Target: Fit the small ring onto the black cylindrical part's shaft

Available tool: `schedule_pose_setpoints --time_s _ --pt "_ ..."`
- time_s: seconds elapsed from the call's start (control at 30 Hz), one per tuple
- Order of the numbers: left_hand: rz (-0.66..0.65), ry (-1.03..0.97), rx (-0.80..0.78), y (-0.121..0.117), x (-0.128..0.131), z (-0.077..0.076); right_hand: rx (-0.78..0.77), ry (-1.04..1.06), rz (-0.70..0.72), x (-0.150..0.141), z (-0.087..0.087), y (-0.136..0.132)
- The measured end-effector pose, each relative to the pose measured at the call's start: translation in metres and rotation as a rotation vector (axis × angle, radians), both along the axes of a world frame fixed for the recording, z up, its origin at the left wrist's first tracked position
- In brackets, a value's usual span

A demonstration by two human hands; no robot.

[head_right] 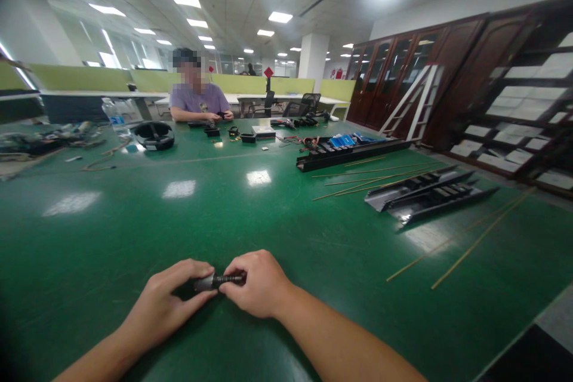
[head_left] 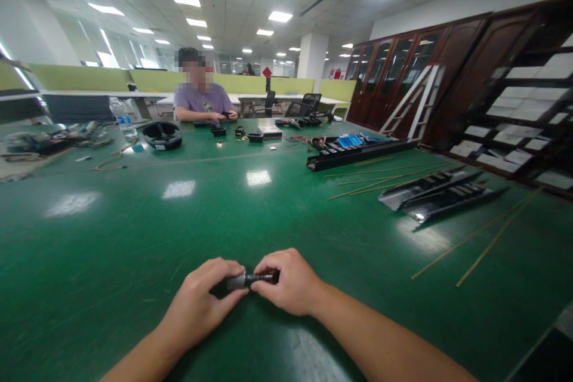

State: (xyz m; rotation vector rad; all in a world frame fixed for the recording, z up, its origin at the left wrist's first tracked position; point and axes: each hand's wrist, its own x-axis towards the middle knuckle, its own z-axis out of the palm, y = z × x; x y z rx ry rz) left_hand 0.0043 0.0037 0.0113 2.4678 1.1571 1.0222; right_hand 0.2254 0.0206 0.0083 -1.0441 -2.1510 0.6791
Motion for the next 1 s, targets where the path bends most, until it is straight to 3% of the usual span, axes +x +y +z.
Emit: schedule_pose_setpoints --time_s 1.0 --pt "0.014 0.007 0.007 0.0008 0.0003 -0.0020 0.007 -0.032 -0.004 0.0009 0.0022 -0.0009"
